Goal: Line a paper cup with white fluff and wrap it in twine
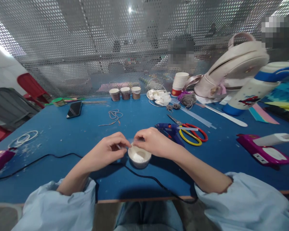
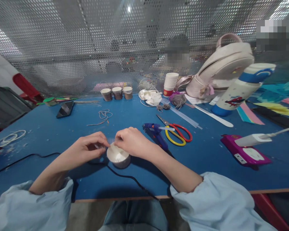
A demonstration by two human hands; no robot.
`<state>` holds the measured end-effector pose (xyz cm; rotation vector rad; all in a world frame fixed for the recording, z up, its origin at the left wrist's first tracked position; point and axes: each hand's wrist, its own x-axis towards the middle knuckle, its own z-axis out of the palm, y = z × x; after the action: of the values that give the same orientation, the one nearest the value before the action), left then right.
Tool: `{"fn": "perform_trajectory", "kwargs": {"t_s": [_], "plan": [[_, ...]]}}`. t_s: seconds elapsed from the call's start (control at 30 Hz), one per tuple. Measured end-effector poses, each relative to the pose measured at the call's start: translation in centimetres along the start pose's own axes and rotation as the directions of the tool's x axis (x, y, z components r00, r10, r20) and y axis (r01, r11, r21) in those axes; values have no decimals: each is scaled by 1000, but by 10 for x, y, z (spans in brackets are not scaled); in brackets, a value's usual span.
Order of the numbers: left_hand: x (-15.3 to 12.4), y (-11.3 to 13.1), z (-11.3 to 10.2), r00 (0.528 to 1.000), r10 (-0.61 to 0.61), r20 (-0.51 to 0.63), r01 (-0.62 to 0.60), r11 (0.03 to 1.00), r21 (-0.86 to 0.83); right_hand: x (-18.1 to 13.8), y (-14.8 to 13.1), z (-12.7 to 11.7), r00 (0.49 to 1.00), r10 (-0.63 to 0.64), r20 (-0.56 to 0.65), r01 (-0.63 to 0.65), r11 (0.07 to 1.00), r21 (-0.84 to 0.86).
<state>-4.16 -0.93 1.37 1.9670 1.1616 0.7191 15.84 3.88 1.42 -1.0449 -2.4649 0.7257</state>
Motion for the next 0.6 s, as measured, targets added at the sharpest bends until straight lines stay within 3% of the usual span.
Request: {"fn": "perform_trajectory", "kwargs": {"t_s": [0.37, 0.6], "plan": [[1, 0, 3, 999, -27, 29, 27, 1000, -6, -4, 0, -4, 995, -65, 74, 73, 991, -111], [1, 3, 3, 999, -34, 34, 34, 999, -1, -9, 0, -13, 996, -57, 75, 56, 998, 18]]}}
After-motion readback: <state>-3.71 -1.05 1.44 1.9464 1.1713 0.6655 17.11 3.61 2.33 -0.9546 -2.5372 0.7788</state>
